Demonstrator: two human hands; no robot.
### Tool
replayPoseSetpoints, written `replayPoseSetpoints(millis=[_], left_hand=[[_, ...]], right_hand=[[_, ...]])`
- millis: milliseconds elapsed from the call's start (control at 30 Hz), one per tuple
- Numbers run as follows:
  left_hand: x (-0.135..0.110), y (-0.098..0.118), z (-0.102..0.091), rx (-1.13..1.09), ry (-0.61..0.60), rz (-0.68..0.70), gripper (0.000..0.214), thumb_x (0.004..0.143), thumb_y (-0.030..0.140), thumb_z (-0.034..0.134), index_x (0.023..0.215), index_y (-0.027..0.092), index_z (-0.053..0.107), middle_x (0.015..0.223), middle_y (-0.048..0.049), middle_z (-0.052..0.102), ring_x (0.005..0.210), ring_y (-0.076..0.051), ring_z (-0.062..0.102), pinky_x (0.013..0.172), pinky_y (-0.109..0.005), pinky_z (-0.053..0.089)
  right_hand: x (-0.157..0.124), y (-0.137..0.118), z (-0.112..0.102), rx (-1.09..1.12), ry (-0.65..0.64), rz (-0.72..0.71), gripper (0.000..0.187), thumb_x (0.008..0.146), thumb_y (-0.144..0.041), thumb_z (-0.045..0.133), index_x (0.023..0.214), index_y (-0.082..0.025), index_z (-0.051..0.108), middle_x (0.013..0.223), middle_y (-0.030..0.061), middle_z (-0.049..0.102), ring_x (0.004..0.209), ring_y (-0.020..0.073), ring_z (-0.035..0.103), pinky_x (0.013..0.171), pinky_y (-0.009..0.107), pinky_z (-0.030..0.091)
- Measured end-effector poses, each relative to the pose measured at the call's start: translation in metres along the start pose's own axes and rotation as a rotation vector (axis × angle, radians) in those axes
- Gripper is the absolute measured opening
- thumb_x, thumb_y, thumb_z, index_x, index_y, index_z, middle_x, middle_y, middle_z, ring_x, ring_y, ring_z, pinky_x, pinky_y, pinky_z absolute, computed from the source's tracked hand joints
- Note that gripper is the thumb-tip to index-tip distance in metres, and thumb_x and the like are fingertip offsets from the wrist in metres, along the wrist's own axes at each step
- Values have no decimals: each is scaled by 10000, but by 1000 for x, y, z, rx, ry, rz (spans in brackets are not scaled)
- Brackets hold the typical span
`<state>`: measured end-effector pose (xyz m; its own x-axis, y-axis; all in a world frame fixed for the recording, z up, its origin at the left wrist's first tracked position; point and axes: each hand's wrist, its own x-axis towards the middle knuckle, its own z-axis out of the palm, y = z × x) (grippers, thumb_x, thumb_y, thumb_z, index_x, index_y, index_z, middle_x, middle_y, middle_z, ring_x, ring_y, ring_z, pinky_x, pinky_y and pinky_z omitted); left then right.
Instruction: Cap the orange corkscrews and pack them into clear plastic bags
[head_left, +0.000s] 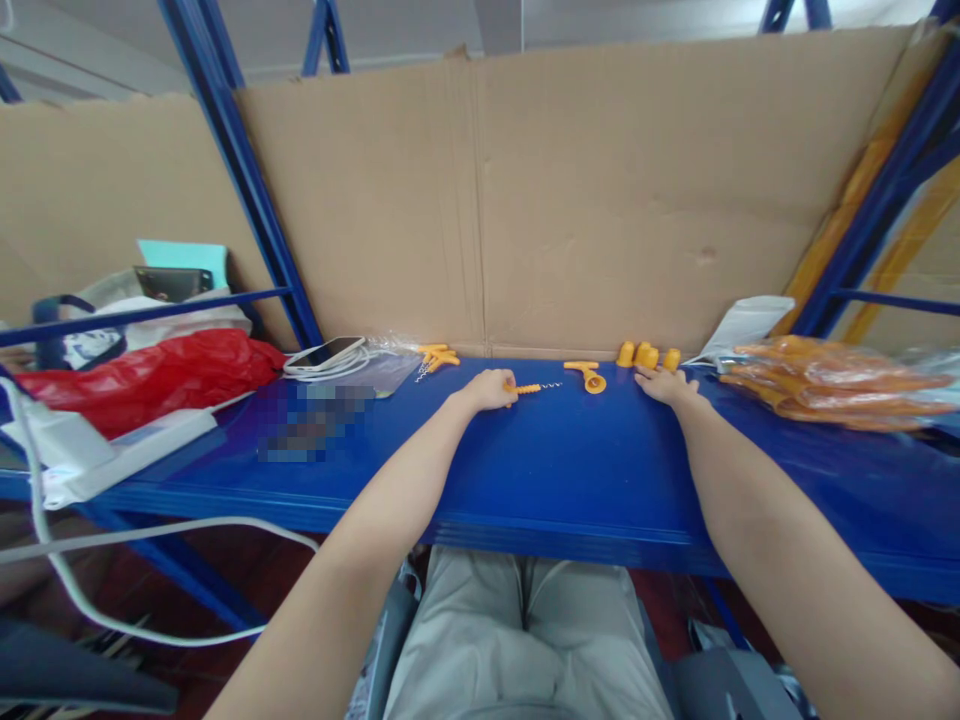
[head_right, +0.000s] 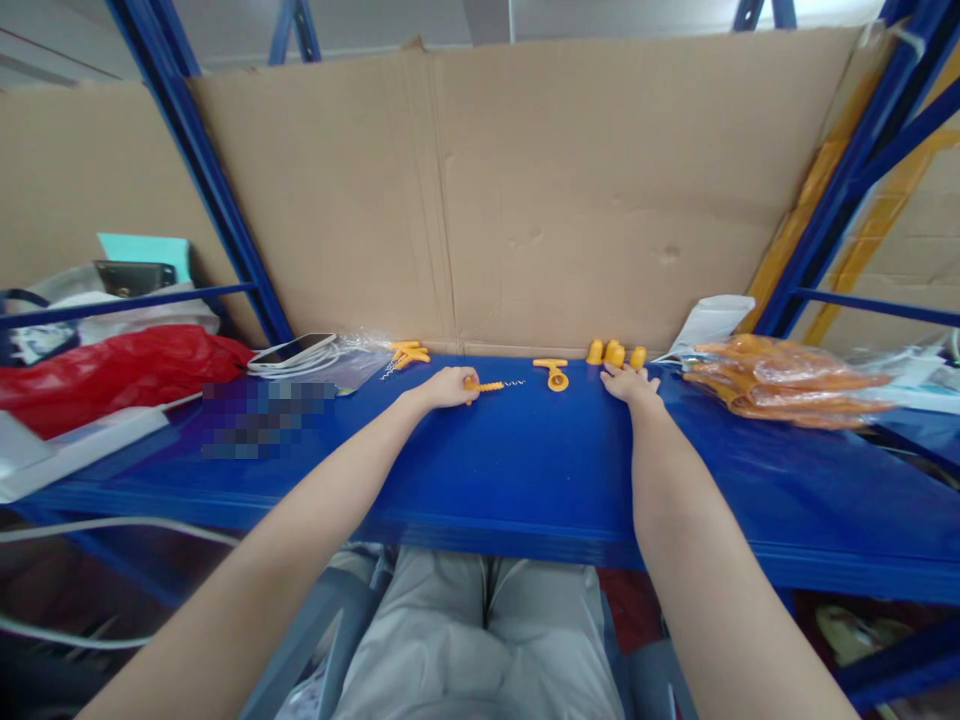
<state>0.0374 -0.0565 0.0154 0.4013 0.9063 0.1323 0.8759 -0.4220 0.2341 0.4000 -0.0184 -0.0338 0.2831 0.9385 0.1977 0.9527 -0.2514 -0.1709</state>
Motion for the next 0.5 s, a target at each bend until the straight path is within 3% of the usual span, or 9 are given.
replayPoseSetpoints(millis=[267, 367, 500], left_hand=[[1, -3, 3, -58, 99, 15, 205, 819, 230, 594, 1019, 191, 613, 834, -21, 752, 845, -180, 687, 745, -244, 483], [2, -5, 4, -34, 132, 17, 229, 834, 259, 607, 1054, 196, 609, 863, -28, 748, 897, -194, 684, 765, -255, 487], [4, -7, 5, 17, 186, 1, 262, 834, 296, 635, 1081, 211, 611, 950, -46, 735, 919, -210, 682, 765, -268, 496]], right_hand=[[-27, -15, -15, 41, 80, -3, 493, 922, -505, 384, 1355, -327, 535, 1401, 129, 497, 1285, 378, 435, 970, 672, 350], [-36, -25, -25, 119, 176, -8, 426, 928, -412, 394, 1281, -244, 564, 1301, 161, 546, 1203, 338, 507, 971, 574, 395], [-36, -40, -34, 235, 278, -131, 301, 873, -247, 421, 1138, -204, 556, 1192, 152, 592, 1094, 285, 565, 930, 410, 441]])
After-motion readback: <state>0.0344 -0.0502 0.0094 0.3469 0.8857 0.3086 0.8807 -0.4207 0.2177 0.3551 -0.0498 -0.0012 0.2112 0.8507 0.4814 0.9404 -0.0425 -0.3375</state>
